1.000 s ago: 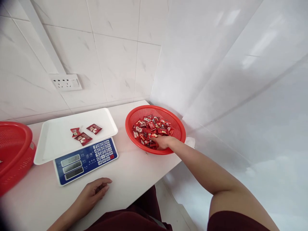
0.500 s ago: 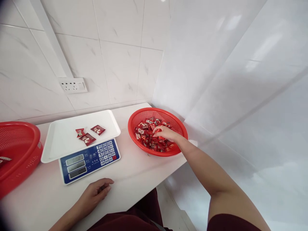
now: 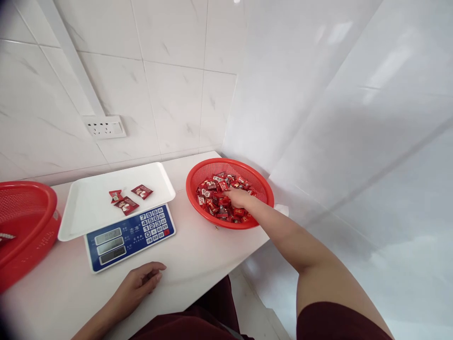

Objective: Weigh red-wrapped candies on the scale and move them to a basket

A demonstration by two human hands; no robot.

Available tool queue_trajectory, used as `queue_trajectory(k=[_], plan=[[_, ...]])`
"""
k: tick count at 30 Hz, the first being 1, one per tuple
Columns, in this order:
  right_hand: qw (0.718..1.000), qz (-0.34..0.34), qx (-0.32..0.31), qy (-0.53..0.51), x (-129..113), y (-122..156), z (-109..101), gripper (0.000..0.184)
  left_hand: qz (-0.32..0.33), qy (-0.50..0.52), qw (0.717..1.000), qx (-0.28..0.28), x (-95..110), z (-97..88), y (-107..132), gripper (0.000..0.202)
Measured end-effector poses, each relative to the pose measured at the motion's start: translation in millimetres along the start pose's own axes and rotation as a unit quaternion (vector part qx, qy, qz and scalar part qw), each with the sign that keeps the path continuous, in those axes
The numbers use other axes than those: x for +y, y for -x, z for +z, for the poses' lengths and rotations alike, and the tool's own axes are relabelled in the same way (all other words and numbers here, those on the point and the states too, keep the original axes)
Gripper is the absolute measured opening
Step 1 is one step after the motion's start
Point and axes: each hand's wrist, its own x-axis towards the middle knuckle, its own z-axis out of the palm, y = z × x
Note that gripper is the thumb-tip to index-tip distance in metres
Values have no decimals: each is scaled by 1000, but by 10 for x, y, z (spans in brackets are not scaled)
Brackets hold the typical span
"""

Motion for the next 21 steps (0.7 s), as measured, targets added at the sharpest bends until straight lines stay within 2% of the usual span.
queue_trajectory(k=[2, 5, 9, 12, 14, 17, 19, 21], plan=[[1000, -14, 1, 7, -30, -62, 56, 53, 2, 1, 1000, -1, 4, -1, 5, 40], [1000, -21, 2, 5, -14, -97, 40, 38, 3, 3, 1000, -1, -3, 1, 10, 38], [999, -36, 15, -31, 38, -12, -161, 18, 6, 3, 1000, -3, -11, 3, 12, 35], [994, -55, 53, -79, -31, 98, -369, 24, 12, 3, 1000, -5, -13, 2, 10, 31], [980, -67, 104, -155, -173, 135, -497, 30, 19, 1, 1000, -5, -21, 5, 8, 29], [927, -110, 170, -316, -546, 91, -645, 32, 32, -3, 999, 0, -46, 16, 6, 28], [894, -158, 168, -385, -883, 11, -711, 30, 39, -6, 999, 6, -65, 22, 9, 26], [879, -196, 134, -412, -1253, -83, -750, 26, 41, -8, 999, 11, -78, 23, 19, 26]])
